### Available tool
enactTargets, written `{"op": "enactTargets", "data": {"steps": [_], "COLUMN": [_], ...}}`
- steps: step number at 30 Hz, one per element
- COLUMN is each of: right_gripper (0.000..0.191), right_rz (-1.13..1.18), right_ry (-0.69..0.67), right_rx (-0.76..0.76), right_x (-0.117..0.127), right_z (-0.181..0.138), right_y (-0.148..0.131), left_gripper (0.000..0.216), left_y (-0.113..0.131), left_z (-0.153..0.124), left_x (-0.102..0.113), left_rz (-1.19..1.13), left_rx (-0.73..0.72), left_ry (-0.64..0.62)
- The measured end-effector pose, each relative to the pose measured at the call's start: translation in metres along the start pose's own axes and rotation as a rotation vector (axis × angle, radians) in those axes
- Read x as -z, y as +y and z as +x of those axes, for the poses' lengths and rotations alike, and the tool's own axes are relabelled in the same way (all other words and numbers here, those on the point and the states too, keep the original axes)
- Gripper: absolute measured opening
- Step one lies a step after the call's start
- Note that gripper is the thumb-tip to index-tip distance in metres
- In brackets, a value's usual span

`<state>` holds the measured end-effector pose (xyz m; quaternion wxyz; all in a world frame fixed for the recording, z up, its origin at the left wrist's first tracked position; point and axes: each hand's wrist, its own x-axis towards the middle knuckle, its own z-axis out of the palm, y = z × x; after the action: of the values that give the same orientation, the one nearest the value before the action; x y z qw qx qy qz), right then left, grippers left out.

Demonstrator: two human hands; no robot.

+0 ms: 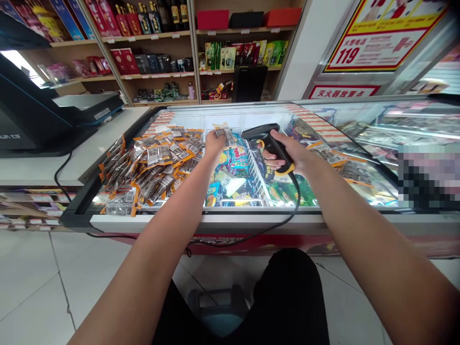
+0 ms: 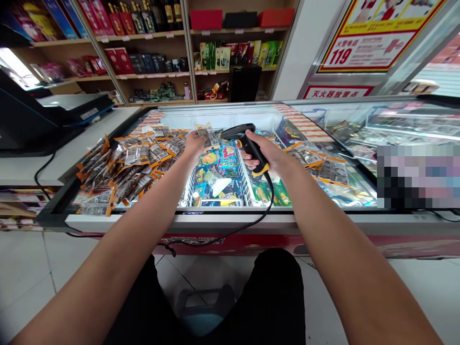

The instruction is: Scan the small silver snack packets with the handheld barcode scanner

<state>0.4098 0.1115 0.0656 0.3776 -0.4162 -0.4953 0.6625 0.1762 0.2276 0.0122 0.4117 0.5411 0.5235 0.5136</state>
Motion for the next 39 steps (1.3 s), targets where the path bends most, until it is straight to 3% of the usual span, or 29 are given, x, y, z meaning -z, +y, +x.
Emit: {"op": "enactTargets", "data": {"steps": [9,12,17,19,22,25,28,30,32,35,37,39], "right_gripper": [0.064,0.061,0.053,0.05,0.046,0.045,0.044,0.044,0.042,0.046,0.053,0.055], "right_rz": [0.007,0.039,0.159,0.215,0.271,0.311,0.322,0.322,0.33,0.339,0.328,0.315], "right_ry": [-0.007,0.031,0.034,0.001,-0.012,-0.004,-0.02,-0.032,-0.033,-0.065,-0.109,-0.129], "right_rx": [-0.002,0.031,0.115,0.152,0.19,0.2,0.195,0.186,0.178,0.173,0.164,0.15], "right_x": [0.01,0.008,0.018,0.025,0.033,0.034,0.031,0.031,0.033,0.039,0.043,0.044], "right_z": [-0.011,-0.014,-0.019,-0.021,-0.021,-0.021,-0.022,-0.022,-0.023,-0.02,-0.017,-0.016], "right_y": [0.008,0.005,-0.003,-0.004,-0.005,-0.004,-0.004,-0.004,-0.003,-0.001,0.0,0.0], "left_gripper": [0.022,0.038,0.079,0.089,0.08,0.069,0.072,0.073,0.07,0.072,0.072,0.066], "left_y": [0.008,0.014,0.027,0.033,0.039,0.042,0.044,0.046,0.05,0.056,0.06,0.062], "left_z": [-0.008,-0.015,-0.053,-0.072,-0.092,-0.101,-0.104,-0.104,-0.099,-0.086,-0.077,-0.07], "left_x": [0.001,0.003,-0.007,-0.014,-0.023,-0.03,-0.034,-0.031,-0.02,0.009,0.031,0.05], "left_rz": [-0.002,0.1,0.498,0.728,0.947,0.978,0.941,0.941,0.979,1.097,1.202,1.29], "left_rx": [0.087,0.062,-0.182,-0.272,-0.378,-0.535,-0.655,-0.661,-0.588,-0.309,-0.115,-0.006], "left_ry": [-0.062,-0.073,-0.453,-0.512,-0.538,-0.7,-0.845,-0.752,-0.499,-0.12,-0.006,0.002]}}
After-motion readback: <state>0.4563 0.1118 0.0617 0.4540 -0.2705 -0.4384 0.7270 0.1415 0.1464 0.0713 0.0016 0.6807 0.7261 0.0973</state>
